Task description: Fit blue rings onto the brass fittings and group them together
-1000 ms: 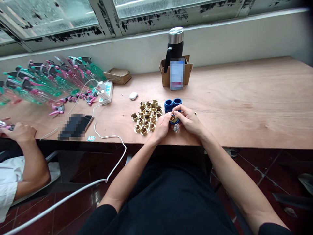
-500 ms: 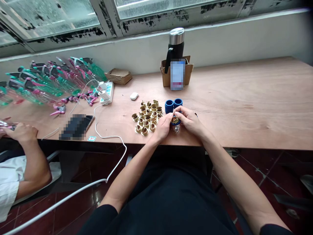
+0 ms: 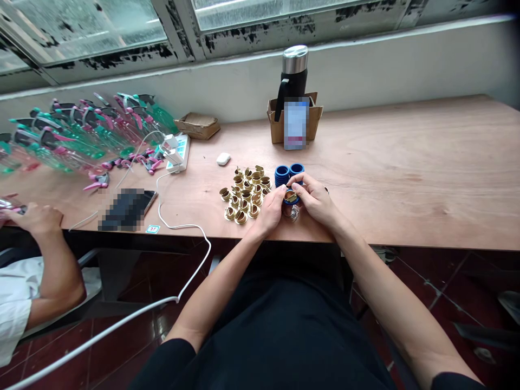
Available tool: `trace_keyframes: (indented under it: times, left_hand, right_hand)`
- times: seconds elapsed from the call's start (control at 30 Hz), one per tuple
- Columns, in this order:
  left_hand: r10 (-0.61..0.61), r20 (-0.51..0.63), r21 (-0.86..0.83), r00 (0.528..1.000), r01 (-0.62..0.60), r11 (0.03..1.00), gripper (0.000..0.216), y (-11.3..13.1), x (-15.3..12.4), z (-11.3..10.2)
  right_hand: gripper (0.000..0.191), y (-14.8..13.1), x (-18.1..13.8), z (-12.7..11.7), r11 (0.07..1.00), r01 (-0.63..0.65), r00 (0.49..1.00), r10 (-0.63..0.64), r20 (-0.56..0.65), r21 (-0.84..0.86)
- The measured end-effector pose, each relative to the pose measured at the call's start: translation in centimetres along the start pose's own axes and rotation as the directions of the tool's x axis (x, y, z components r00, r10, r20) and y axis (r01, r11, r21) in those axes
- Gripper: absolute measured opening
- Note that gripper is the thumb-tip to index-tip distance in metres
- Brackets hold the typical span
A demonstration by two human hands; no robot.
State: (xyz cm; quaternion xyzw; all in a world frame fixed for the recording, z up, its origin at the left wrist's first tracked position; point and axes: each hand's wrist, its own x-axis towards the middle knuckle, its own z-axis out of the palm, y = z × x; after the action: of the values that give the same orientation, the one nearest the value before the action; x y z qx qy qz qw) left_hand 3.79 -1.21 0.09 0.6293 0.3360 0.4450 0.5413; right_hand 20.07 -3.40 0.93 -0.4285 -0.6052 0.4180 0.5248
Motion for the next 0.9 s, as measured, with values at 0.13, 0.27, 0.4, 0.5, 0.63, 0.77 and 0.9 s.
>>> trace_keyframes:
  times: [0.13,0.27,0.4,0.5,0.63,0.77,0.9]
  left_hand:
    - [-0.015,0.010,-0.025,1.000,0.015,1.000,0.056,0.11,-0.04,0.12]
    - [-0.028,0.005,-0.037,1.000,0.028,0.999,0.055,0.06,-0.01,0.09]
    - [-0.014,0.004,-0.027,1.000,0.014,1.000,0.051,0.02,0.00,0.04]
    - [-0.012,0.018,-0.031,1.000,0.013,0.999,0.051,0.05,-0.02,0.06]
    - [-0.003,0.010,-0.018,1.000,0.004,1.000,0.053,0.00,0.00,0.07]
    - [0.005,-0.011,0.003,1.000,-0.005,1.000,0.051,-0.30,0.12,-0.01]
    - [-0.002,-0.013,0.010,1.000,0.002,1.000,0.049,-0.64,0.23,-0.17]
  right_hand:
    - [0.024,0.32,0.09,-0.06,1.000,0.007,1.000,-0.007,-0.014,-0.019]
    - [0.024,0.39,0.14,-0.10,1.000,0.012,1.000,-0.013,-0.022,-0.029]
    - [0.024,0.36,0.15,-0.10,1.000,0.018,1.000,-0.018,-0.020,-0.025]
    - [0.024,0.32,0.13,-0.10,0.999,0.020,0.999,-0.021,-0.025,-0.026]
    - [0.025,0.21,0.10,-0.06,0.999,0.014,1.000,-0.014,-0.026,-0.036]
    - [0.025,0.29,0.15,0.00,0.998,0.032,0.999,-0.033,-0.018,-0.052]
    - [0.025,0.46,0.25,-0.04,0.998,0.031,1.000,-0.031,0.000,-0.053]
